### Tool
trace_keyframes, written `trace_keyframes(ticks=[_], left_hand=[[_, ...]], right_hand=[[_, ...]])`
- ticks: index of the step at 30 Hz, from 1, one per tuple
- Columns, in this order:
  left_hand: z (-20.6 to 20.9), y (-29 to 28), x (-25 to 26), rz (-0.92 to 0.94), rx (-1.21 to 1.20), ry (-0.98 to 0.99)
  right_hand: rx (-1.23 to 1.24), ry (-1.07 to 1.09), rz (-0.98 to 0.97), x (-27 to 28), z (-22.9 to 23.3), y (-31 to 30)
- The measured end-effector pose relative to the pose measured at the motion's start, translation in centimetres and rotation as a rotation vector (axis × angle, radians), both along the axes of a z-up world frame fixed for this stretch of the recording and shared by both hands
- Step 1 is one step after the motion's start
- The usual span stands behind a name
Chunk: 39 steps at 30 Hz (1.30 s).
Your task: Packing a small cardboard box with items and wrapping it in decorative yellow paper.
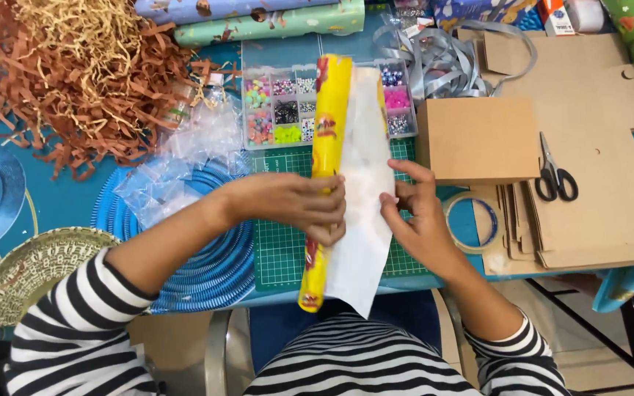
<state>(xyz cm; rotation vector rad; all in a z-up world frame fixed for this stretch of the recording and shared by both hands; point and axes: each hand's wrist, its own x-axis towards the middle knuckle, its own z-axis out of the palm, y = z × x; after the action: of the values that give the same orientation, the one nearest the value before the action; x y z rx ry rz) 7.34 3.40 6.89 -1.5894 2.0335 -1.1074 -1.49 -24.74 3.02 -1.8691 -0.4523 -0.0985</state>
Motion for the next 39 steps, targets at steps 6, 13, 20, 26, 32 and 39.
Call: trace_keyframes(ticks=[6,13,20,26,32,39], left_hand=[[1.6,3.5,4.5,0.511,0.239,-0.271],[-2.3,2.6,0.2,1.112,-0.300,0.530],[-2.1,3.9,-1.6,1.267,-0.346,0.877],[2.2,5.0,1.9,1.056,-0.375,0.312],[-1.7,4.2,6.9,1.004,-0.505,0.480],[-6.5,1.5,0.3,0.699,-0.411,0.416]], right_hand=[[0.147,0.016,-0.047,0.1,-3.8,-1.1],[-0.016,0.150,-0.132,-1.7,-1.6,0.5],[-0.180,0.110,-0.052,-2.7,-2.6,0.1],[-0.373,-0.268,0.166,-4.5,-2.3,2.2],[-0.475,-0.516,0.058,-5.1,-3.3,4.2],[-0.357,-0.474,0.024,-4.5,-0.6,-2.3]])
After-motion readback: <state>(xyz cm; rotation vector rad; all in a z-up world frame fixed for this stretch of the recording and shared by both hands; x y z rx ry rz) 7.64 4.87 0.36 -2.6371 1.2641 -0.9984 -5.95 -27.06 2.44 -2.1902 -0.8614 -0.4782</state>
